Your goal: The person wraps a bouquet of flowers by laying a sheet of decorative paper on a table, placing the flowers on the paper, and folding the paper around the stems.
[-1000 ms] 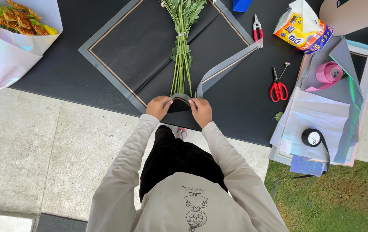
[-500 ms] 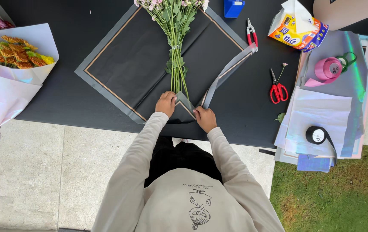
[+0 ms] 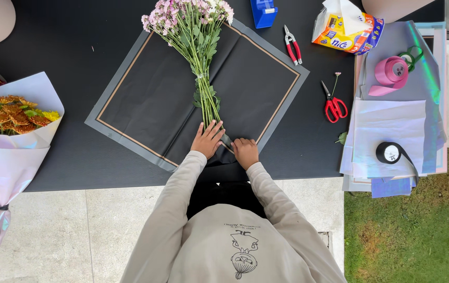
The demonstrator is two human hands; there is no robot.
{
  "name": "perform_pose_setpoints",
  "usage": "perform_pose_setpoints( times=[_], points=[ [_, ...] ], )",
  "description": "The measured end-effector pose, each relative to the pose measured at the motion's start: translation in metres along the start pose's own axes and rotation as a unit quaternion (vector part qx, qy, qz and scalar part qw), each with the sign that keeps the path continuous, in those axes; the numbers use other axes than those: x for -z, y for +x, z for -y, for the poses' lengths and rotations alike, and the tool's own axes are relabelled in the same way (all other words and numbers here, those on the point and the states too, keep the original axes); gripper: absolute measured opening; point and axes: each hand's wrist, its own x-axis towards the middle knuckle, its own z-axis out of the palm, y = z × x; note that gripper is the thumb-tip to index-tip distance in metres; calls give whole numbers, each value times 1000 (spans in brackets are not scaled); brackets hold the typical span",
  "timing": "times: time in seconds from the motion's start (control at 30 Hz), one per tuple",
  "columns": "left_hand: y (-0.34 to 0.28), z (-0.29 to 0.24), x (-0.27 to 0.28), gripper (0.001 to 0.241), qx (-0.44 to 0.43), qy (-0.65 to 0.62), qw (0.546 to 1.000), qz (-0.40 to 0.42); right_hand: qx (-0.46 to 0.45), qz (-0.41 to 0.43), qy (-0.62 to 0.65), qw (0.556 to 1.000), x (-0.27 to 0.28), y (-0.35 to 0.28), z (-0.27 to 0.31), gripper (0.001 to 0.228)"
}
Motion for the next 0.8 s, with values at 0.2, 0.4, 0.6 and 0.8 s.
perform_pose_setpoints(
  times=[0.2,0.4,0.6,0.8],
  points=[
    [1,6,-17,51,0,-7,1000,-5,-261,-129,-60,955,28,7,-22,38],
    [10,8,-44,50,-5,16,996,-93,-523,-40,97,846,-14,16,-79,76],
    [12,10,-44,50,-13,6,988,-155,-576,12,-12,817,25,41,-48,72],
    [12,6,-41,49,3,4,992,-128,-587,10,64,807,-46,21,-71,77]
  ],
)
